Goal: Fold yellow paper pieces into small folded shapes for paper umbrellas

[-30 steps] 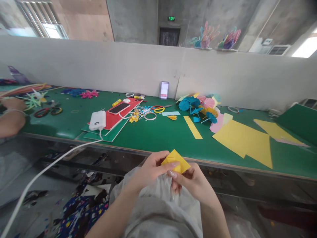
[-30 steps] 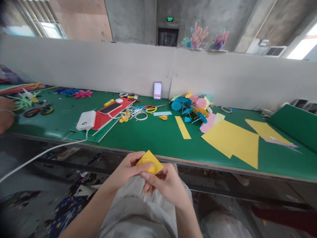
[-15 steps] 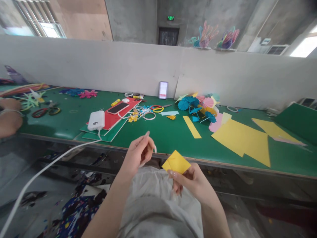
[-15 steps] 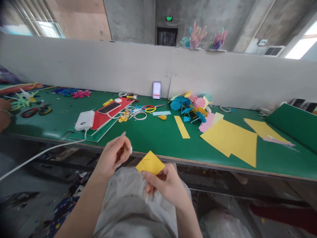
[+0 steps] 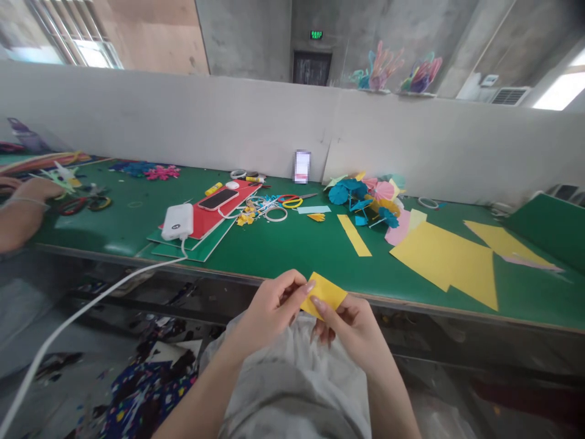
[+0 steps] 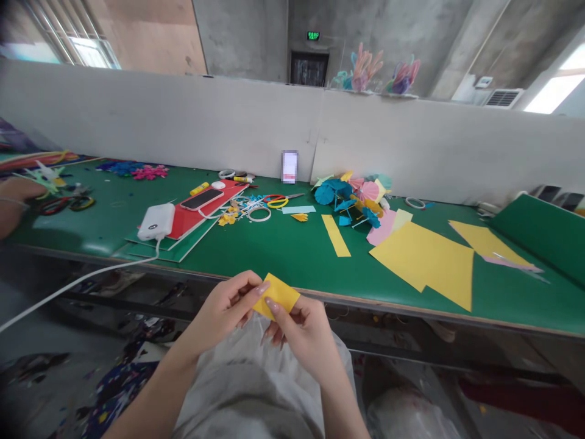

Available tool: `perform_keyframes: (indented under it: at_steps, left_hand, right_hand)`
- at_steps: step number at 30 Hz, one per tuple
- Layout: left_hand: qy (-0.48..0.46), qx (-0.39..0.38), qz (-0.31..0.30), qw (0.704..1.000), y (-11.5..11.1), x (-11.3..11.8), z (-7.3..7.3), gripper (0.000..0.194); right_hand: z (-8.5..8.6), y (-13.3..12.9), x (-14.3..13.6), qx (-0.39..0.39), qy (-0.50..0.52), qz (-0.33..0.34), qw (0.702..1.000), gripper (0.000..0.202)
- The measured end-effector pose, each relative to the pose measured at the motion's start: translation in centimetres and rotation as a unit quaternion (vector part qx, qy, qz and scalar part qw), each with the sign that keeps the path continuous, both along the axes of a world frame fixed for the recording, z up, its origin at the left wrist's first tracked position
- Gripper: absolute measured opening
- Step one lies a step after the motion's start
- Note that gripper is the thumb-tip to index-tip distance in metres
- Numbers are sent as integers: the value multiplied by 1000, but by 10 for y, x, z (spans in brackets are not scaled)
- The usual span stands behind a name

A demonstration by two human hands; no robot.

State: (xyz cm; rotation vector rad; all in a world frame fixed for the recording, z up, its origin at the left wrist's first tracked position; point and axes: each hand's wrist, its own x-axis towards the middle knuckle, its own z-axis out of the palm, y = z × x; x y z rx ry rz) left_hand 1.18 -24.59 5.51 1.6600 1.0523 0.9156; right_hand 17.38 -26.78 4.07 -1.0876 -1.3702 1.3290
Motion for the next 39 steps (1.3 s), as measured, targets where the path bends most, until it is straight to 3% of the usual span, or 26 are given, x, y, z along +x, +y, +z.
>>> perform_keyframes:
  at_steps: [6, 15, 20, 25, 30, 35, 39]
  left_hand:
    - [32, 24, 4, 999, -3, 3, -2, 31]
    - [41, 61, 20, 997, 0, 4, -6, 34]
    - [5, -4, 26, 1000, -2, 6, -11, 30]
    - [-59, -83, -15, 995, -2, 11, -16, 25]
    - [-126, -116, -2, 985, -2, 18, -24, 29]
    - [-52, -57, -6, 997, 2, 10, -19, 23]
    - [-4, 26, 88, 996, 4, -2, -10, 25]
  right_hand:
    - [2, 0, 2, -6, -6, 23, 1000, 32]
    - [-2, 2, 2, -4, -6, 6, 1000, 34]
    - [-6, 7, -3, 44, 19, -79, 996, 32]
    - [-6, 10, -7, 50, 56, -164, 984, 31]
    - [-8, 12, -12, 90, 61, -153, 982, 33]
    - [-12, 13, -6, 82, 17, -140, 987, 41]
    - [-13, 13, 1, 86, -30, -153, 984, 48]
